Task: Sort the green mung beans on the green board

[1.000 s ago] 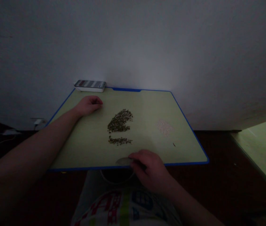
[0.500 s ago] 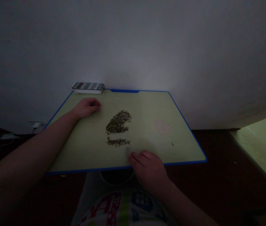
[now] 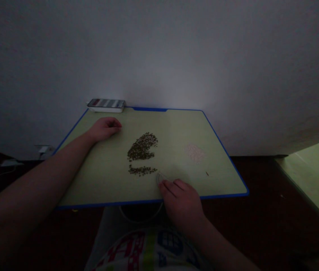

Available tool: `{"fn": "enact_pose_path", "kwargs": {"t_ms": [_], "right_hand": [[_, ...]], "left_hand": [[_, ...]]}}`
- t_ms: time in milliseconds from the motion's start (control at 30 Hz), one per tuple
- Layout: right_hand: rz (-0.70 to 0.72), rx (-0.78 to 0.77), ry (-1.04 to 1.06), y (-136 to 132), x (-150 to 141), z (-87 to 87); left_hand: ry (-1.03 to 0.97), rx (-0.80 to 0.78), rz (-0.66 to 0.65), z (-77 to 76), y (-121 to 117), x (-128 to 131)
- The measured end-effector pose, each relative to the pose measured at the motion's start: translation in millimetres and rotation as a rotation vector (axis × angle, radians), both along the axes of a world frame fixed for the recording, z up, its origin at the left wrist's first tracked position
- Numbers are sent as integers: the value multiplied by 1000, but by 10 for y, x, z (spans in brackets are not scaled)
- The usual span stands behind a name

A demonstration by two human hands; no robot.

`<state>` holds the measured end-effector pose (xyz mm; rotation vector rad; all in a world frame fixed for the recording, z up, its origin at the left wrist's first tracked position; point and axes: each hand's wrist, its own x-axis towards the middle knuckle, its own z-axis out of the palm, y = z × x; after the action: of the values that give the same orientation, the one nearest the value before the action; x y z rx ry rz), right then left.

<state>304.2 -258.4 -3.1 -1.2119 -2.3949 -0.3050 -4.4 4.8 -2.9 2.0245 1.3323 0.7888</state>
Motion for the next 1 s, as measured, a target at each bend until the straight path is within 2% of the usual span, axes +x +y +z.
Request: {"fn": "enact_pose_path", "kwargs": {"t_ms": [233, 600, 1000], "right_hand": [[2, -9, 2, -16, -20, 21], [54, -74, 146, -29, -75, 54], [64, -101, 130, -50, -133, 68]], "left_hand": [[-2, -3, 8, 0, -6, -4], [9, 11, 6, -9, 2, -10], [-18, -15, 11, 22, -22, 13]]}}
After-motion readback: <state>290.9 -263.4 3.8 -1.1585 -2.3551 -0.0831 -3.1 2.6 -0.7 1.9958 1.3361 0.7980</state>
